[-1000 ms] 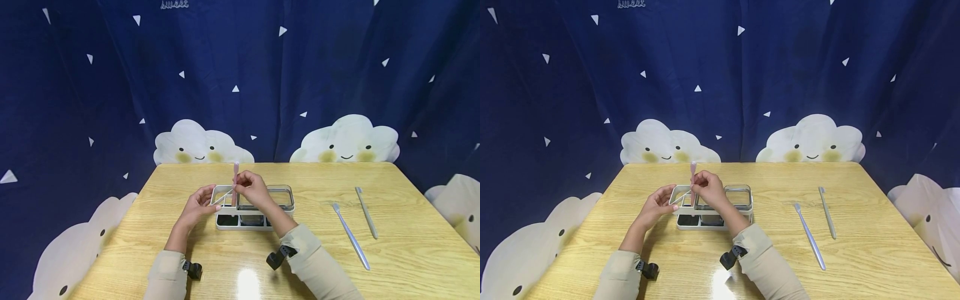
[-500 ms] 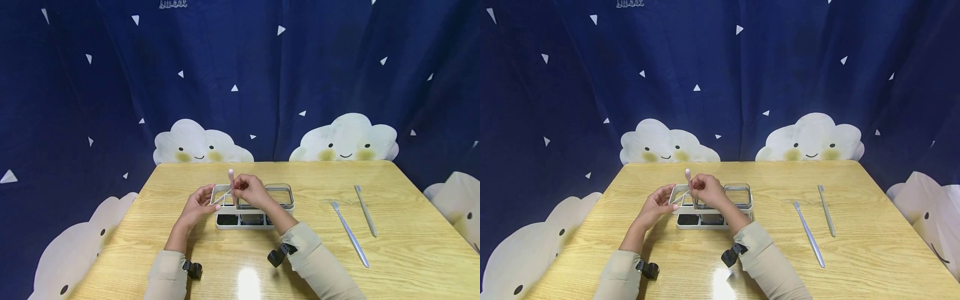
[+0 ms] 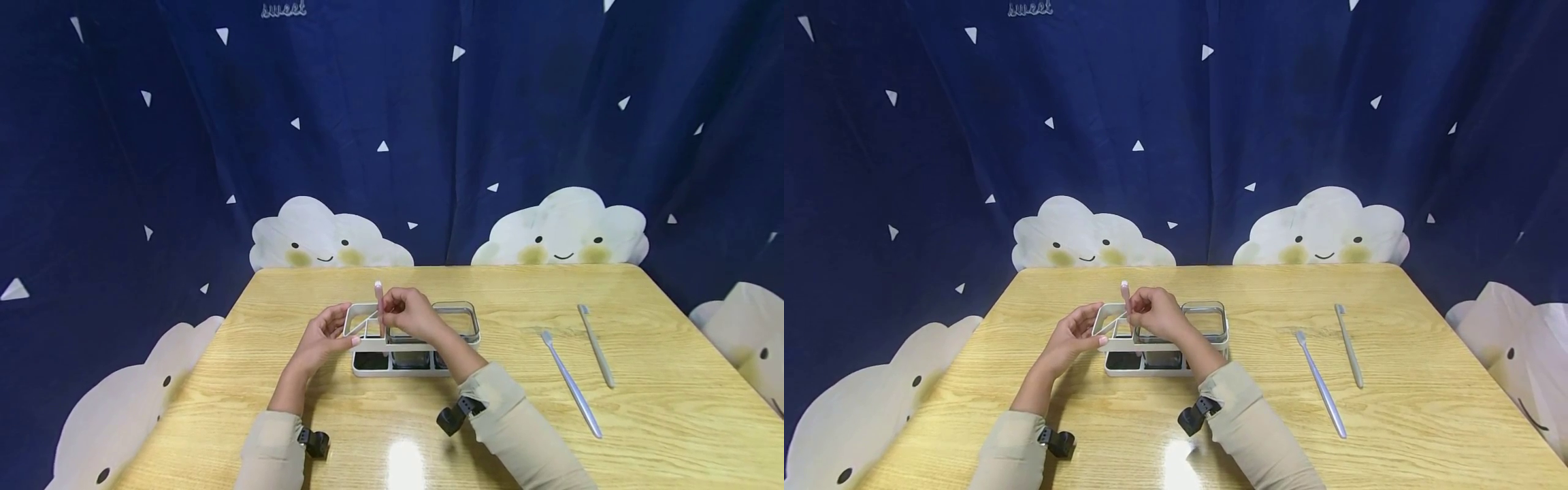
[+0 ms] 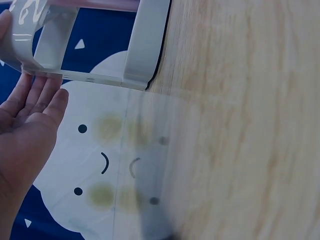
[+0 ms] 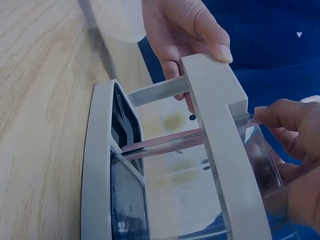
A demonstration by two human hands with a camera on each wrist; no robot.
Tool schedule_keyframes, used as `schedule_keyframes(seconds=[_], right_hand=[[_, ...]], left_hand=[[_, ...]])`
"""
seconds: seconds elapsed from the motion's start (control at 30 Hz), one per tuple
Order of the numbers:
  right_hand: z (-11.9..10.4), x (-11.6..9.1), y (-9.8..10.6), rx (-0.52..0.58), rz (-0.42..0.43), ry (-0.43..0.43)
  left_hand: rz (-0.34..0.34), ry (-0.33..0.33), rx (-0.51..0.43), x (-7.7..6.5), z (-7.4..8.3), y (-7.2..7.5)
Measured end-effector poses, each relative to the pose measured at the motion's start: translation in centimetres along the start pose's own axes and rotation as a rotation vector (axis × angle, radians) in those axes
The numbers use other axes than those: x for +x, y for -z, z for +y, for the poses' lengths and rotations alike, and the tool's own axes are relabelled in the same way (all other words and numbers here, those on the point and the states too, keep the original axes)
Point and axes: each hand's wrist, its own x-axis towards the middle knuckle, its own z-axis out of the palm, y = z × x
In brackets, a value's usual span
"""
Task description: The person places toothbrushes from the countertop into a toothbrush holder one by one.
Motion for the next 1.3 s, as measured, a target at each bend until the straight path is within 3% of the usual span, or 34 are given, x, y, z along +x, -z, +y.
schedule_keyframes(seconds=[0.53, 1.1, 1.3], right_hand=[[-0.7, -2.6, 3.0, 0.137, 0.047, 0.020], [0.3, -4.6, 7.1, 0.125, -0.007, 0.066], [0.1, -5.3, 8.7, 0.104, -0.027, 0.053]], left_hand=[[-0.025, -0.023, 0.065, -0.4, 0.6, -0.1], [-0.027, 0.035, 0.082, -0.3, 1.0, -0.4], [-0.042, 0.057, 0.051, -0.7, 2.5, -0.7]])
